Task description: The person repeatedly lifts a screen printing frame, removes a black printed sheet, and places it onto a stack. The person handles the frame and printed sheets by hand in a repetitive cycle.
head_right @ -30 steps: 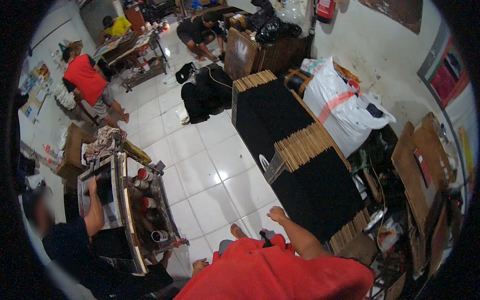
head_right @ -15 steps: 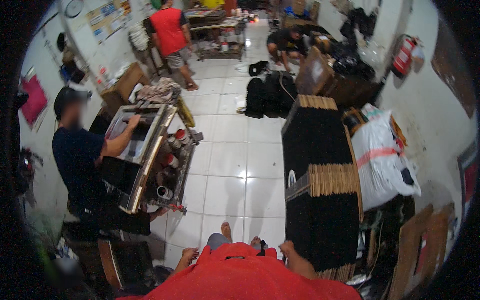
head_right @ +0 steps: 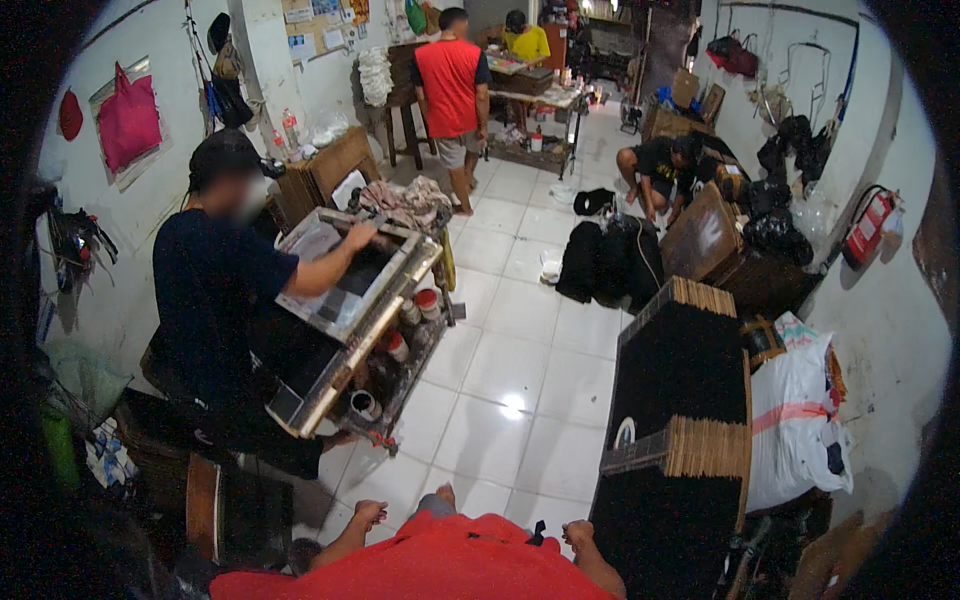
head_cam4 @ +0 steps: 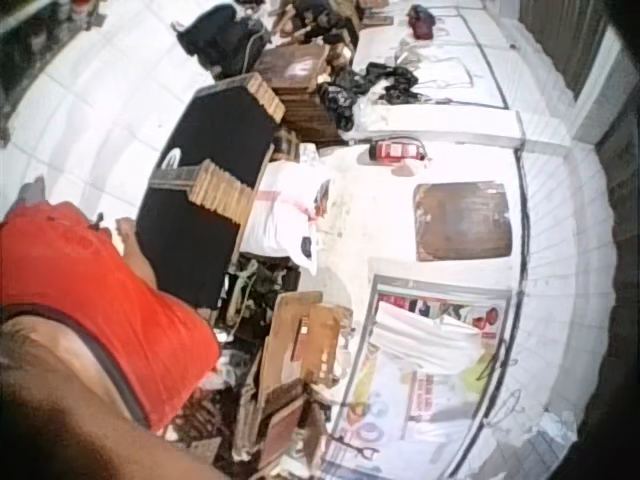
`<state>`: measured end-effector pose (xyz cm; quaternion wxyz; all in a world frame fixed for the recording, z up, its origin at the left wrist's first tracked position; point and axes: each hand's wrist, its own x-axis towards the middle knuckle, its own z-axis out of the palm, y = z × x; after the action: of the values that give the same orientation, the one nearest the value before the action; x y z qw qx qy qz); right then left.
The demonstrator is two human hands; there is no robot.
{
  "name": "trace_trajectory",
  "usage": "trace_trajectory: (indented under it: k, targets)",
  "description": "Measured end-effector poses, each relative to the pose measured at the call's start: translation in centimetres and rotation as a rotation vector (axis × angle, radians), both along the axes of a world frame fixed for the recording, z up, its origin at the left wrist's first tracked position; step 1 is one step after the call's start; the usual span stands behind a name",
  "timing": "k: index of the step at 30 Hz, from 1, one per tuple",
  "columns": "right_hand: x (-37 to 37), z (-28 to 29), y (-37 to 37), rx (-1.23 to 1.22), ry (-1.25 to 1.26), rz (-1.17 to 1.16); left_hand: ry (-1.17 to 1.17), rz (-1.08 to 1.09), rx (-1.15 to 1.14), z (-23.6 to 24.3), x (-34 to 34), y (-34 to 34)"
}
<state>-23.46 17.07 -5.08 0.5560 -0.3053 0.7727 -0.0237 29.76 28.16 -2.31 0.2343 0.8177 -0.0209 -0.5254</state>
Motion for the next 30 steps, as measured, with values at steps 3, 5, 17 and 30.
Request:
trace_trajectory:
  k: [3,5,17,30]
  targets:
    - [5.1,0.3,-4.5,-0.11,-0.093,-0.178,-0.034,0.054,-0.035,0.3,4.3,-1.9]
    - [8.9,1.0,-6.8,-0.178,-0.127,-0.196,-0.022,0.086,-0.057,0.3,7.4,-2.6]
    - [13.5,-2.0,-4.4,-0.109,-0.084,-0.055,-0.043,0.115,0.01,-5.4,19.1,-0.6]
    - [8.7,-3.6,-2.2,-0.05,-0.08,-0.245,-0.06,0.099,-0.023,-2.3,14.8,-5.5]
